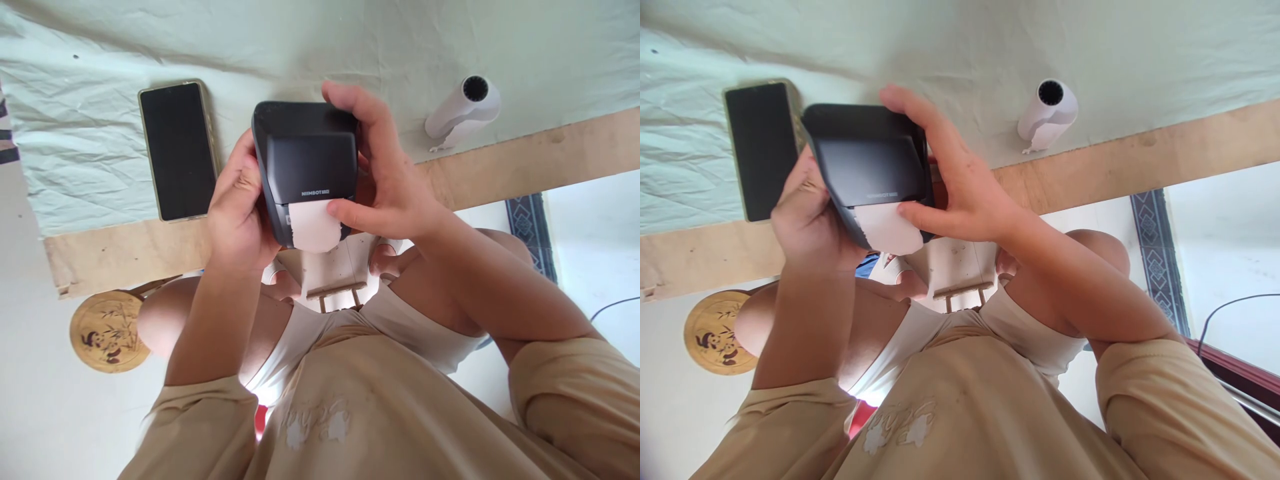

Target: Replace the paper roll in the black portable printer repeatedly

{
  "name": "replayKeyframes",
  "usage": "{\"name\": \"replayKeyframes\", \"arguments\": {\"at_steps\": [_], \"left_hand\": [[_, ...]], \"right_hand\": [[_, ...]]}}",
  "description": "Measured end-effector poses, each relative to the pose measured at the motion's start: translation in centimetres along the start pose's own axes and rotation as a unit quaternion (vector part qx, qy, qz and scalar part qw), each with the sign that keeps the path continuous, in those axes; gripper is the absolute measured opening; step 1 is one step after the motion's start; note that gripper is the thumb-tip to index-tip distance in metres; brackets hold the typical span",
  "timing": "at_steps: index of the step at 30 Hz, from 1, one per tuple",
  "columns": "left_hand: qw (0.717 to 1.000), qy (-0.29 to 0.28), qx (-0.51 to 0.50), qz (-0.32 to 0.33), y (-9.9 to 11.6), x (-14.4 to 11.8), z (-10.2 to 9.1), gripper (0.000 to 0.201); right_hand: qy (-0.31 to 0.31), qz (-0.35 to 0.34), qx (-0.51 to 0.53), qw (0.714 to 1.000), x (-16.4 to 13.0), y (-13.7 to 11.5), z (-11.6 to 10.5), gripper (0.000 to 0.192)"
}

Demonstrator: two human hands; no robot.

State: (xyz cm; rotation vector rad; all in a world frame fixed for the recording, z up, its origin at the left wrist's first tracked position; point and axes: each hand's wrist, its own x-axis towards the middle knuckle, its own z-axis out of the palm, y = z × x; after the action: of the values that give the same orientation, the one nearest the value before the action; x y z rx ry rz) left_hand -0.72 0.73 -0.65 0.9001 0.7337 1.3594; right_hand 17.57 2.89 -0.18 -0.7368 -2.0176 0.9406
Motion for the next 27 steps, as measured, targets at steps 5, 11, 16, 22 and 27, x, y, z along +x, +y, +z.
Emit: {"name": "replayKeyframes", "arguments": {"at_steps": [5,11,16,22,27], "left_hand": [[1.000,0.009,-0.014,-0.013,0.1,0.1,0.0,0.025],[0.998,0.009,-0.034,-0.057,0.4,0.1,0.3,0.029],[0.998,-0.005,-0.022,-0.065,0.6,-0.1,0.4,0.027],[0.997,-0.017,-0.009,-0.070,0.8,-0.5,0.4,0.029],[0.997,-0.021,0.014,-0.072,0.9,-0.7,0.6,0.030]], "right_hand": [[-0.012,0.032,-0.028,0.999,0.1,-0.9,-0.4,0.069],[0.054,-0.009,-0.164,0.985,0.5,-1.4,-1.1,0.060],[0.221,-0.054,-0.334,0.915,1.5,-1.5,-0.8,0.032],[0.241,0.033,-0.367,0.898,2.8,-2.8,0.2,0.018],[0.015,0.113,-0.426,0.898,3.1,-4.9,-0.4,0.018]]}}
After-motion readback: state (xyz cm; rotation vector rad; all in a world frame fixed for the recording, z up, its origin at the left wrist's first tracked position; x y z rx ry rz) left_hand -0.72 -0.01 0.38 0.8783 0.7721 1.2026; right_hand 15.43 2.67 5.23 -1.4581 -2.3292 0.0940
